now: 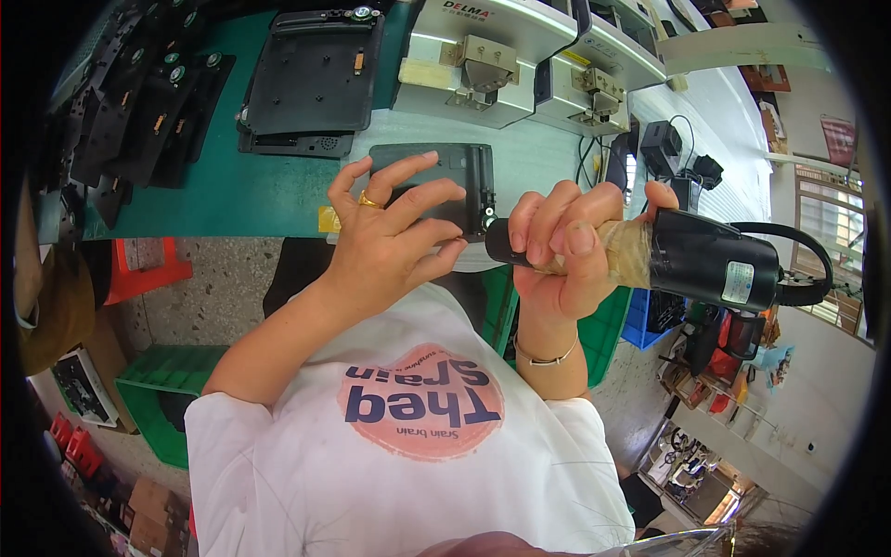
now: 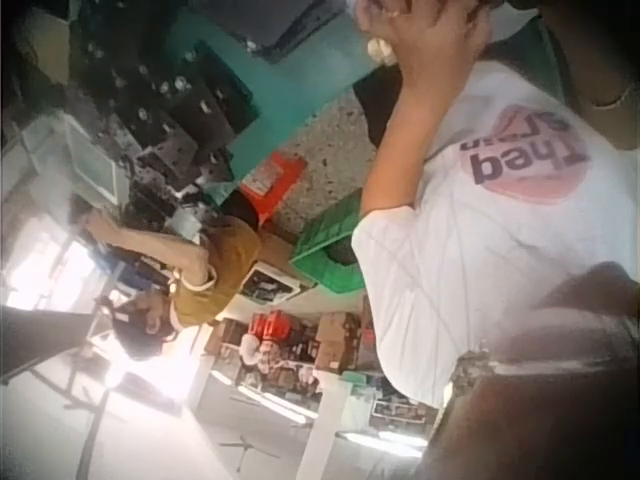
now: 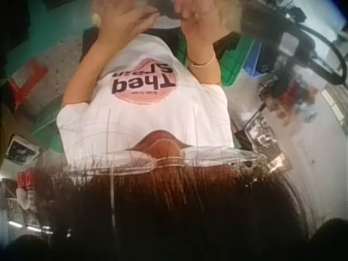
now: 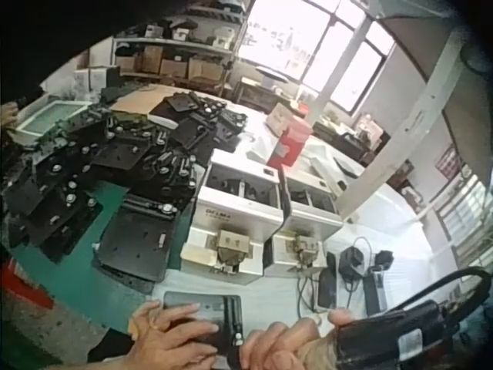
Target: The person assembles plastic housing components by securing them together with screws using an electric screwdriver.
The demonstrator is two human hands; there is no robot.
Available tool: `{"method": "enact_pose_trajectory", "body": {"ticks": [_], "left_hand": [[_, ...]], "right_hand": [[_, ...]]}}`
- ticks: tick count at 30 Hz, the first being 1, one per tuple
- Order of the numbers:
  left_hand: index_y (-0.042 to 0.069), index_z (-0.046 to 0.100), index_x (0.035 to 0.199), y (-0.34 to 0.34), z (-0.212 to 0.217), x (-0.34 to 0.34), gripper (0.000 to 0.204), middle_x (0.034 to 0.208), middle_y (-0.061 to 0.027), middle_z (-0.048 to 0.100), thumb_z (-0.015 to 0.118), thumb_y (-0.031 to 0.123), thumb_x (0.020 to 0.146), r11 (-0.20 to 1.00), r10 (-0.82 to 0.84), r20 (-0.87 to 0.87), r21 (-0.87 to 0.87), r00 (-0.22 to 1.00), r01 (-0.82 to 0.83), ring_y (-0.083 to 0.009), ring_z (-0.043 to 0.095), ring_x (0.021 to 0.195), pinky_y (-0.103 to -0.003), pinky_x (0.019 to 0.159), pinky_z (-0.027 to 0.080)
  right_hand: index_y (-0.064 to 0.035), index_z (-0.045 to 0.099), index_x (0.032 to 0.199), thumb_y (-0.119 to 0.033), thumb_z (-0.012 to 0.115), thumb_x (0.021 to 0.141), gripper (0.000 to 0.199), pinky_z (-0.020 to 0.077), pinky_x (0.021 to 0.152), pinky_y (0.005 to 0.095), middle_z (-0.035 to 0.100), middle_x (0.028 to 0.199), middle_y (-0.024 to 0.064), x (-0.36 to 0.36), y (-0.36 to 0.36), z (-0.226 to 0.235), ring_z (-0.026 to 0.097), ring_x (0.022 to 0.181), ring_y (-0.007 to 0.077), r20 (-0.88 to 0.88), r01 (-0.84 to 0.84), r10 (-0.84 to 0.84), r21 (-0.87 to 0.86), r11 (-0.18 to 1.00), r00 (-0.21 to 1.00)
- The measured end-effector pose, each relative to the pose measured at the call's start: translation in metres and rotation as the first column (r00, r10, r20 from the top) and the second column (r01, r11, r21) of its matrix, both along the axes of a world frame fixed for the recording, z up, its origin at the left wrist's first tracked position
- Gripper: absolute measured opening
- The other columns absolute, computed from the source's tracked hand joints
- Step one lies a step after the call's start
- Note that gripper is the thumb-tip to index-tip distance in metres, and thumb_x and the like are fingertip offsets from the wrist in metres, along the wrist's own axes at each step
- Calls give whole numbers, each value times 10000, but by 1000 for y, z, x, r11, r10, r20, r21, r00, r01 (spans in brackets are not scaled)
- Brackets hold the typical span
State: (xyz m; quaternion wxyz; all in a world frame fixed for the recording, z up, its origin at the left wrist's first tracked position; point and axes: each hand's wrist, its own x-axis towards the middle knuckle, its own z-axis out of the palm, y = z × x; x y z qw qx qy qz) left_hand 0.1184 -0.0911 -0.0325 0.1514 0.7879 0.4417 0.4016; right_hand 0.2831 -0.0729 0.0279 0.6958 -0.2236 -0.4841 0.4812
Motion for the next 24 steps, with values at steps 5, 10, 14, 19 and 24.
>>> {"method": "enact_pose_trajectory", "body": {"ticks": [5, 10, 14, 19, 24], "left_hand": [[184, 679, 732, 0, -1, -1, 157, 1126, 49, 674, 824, 217, 683, 1000, 9, -5, 29, 1000, -9, -226, 507, 1278, -462, 1101, 156], [194, 717, 787, -1, 0, -1, 128, 1135, 50, 674, 815, 223, 709, 1000, -4, 2, 14, 1000, 4, -226, 501, 1285, -460, 1102, 151], [200, 733, 816, -2, -3, -2, 122, 1142, 50, 674, 809, 230, 725, 1000, -11, 9, 12, 1000, 11, -224, 499, 1288, -461, 1102, 149], [202, 734, 837, -3, -6, -1, 145, 1160, 48, 667, 807, 265, 729, 1000, -27, -7, 0, 1000, 27, -227, 491, 1292, -464, 1096, 156], [230, 739, 864, -6, -6, -8, 182, 1194, 31, 630, 811, 303, 713, 997, 35, -79, -61, 996, -40, -235, 481, 1284, -475, 1087, 173]], "right_hand": [[-182, 237, 1372, -32, 657, 894, 654, 479, 494, 326, 531, 763, 22, 1, 0, 1, 486, 541, 140, -16, -3, 3, -9, 1000, 1000], [-180, 239, 1366, -39, 669, 892, 654, 478, 488, 325, 533, 766, 22, 1, 0, 1, 484, 540, 139, -18, -9, 8, -17, 1000, 1000], [-182, 240, 1364, -30, 658, 894, 648, 476, 486, 321, 525, 768, 20, 3, 2, 1, 478, 532, 141, -9, -42, 42, 0, 999, 999], [-169, 236, 1366, -24, 648, 893, 644, 478, 491, 314, 512, 764, 28, 1, 3, -1, 484, 528, 144, 21, -74, 74, 9, 997, 997], [-98, 259, 1350, 26, 641, 876, 622, 485, 507, 304, 524, 750, 52, 4, 6, -15, 504, 535, 145, 122, 4, -8, 38, 999, 993]]}}
